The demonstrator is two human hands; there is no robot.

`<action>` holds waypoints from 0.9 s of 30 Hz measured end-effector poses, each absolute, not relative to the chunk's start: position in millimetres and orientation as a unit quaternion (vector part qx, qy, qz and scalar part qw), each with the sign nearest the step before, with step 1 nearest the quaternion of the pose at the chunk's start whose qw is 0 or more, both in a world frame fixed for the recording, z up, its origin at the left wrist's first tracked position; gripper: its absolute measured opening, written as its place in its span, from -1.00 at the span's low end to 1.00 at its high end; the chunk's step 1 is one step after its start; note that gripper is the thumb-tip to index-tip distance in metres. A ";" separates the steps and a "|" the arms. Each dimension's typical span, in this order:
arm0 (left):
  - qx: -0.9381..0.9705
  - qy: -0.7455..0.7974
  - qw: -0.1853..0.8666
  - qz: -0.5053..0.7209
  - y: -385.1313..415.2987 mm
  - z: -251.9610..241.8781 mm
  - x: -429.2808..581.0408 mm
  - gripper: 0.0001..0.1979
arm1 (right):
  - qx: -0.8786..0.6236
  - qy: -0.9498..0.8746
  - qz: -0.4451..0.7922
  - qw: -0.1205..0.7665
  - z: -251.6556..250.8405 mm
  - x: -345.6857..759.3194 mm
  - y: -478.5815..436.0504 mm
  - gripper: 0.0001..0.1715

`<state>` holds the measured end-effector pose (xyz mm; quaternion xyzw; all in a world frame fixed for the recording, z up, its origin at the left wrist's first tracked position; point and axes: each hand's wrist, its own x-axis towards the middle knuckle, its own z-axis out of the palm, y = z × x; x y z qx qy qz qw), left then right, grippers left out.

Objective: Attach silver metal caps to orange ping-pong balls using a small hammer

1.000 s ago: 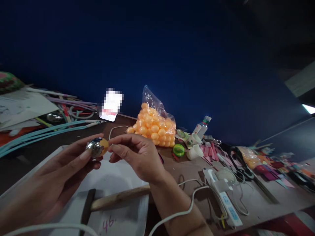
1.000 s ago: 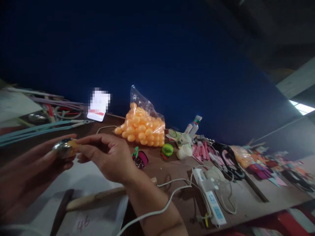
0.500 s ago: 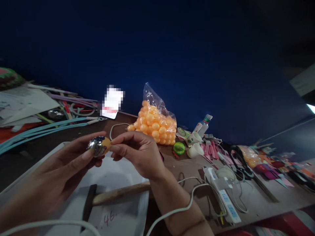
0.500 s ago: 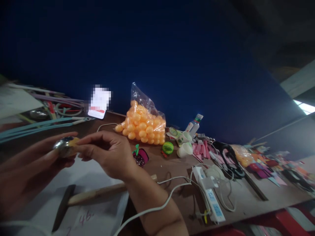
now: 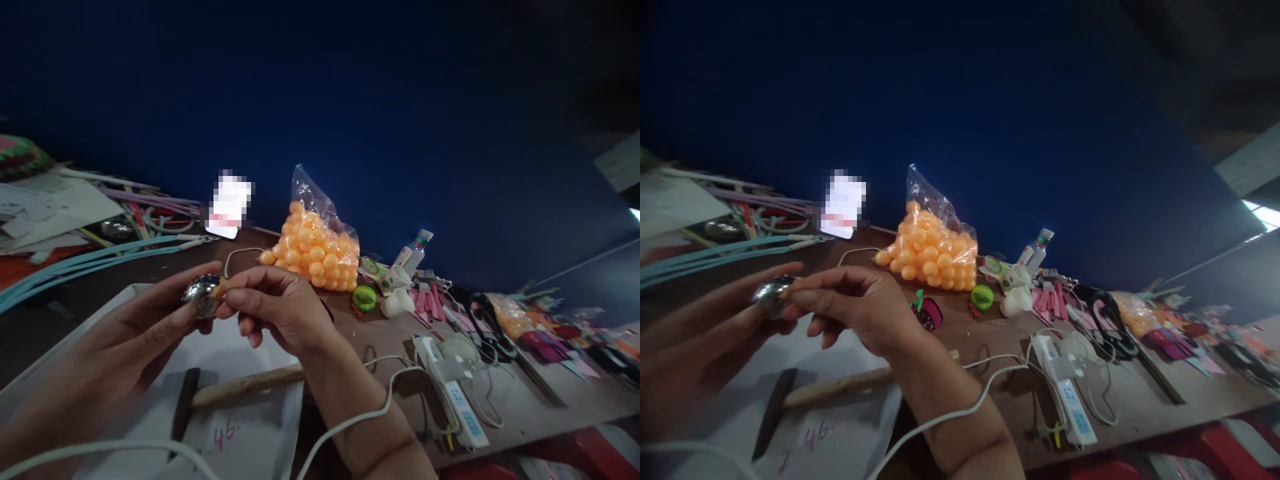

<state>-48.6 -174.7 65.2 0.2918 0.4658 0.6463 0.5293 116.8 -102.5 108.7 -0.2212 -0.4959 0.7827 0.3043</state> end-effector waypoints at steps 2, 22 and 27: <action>0.298 0.462 0.528 0.647 -174.7 64.9 -48.5 -0.46 | -0.227 -0.492 0.782 0.308 108.9 116.3 -103.2 -0.65; 0.349 0.513 0.503 0.602 -178.0 60.7 -54.5 -0.42 | -0.245 -0.482 0.783 0.308 105.2 113.4 -102.2 -0.65; 0.353 0.530 0.487 0.598 -179.5 60.4 -53.7 -0.39 | -0.229 -0.480 0.790 0.304 104.9 113.5 -102.5 -0.71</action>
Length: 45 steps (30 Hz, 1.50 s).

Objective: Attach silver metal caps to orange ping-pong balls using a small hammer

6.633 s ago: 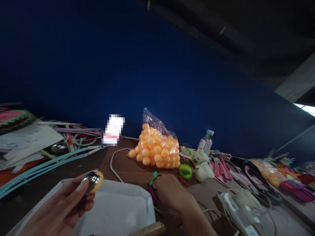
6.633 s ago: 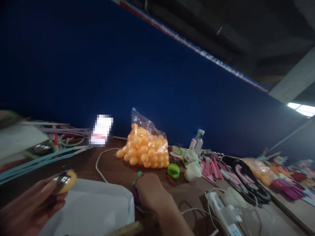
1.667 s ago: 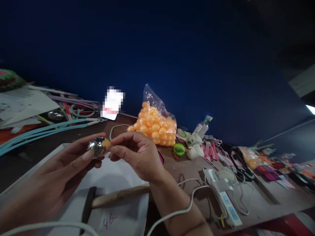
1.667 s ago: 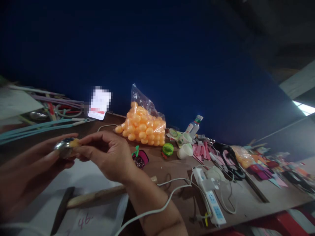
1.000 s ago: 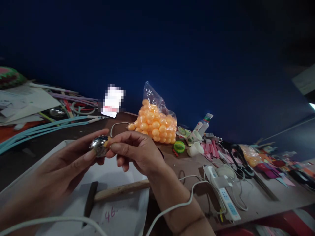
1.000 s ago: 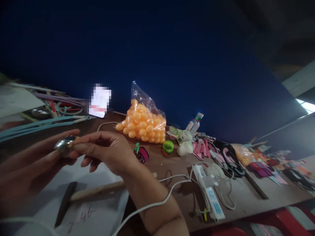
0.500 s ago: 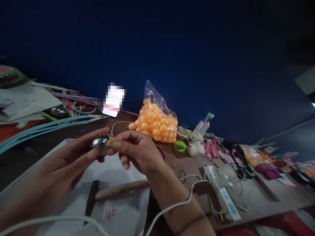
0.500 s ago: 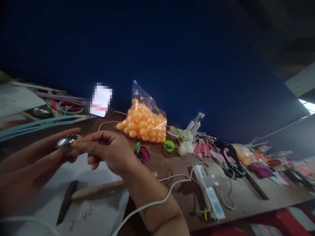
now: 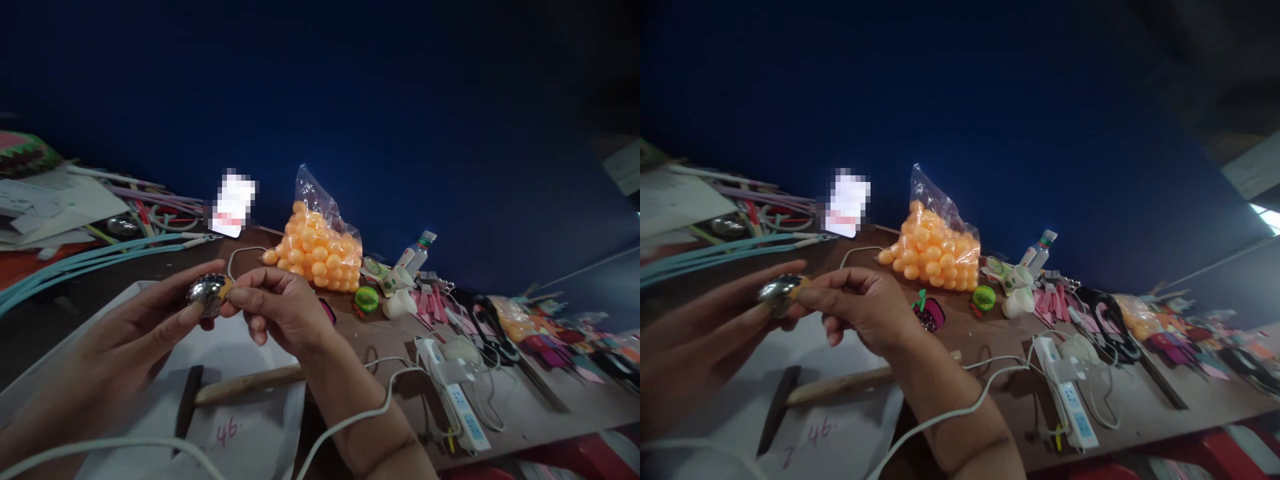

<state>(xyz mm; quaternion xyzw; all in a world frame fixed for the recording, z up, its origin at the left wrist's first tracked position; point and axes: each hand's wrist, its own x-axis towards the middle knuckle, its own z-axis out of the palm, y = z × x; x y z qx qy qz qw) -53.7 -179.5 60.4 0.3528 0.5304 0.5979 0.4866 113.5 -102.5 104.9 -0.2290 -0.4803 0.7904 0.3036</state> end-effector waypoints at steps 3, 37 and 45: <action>0.344 0.518 0.492 0.609 -180.1 61.8 -53.0 -0.42 | -0.230 -0.476 0.793 0.303 105.4 113.4 -102.7 -0.70; 0.430 0.532 0.420 0.596 -182.7 70.3 -54.1 -0.55 | -0.219 -0.439 0.824 0.285 99.5 110.4 -102.2 -0.62; 0.449 0.535 0.398 0.594 -181.2 72.5 -53.7 -0.57 | -0.237 -0.437 0.823 0.276 100.6 109.5 -102.4 -0.54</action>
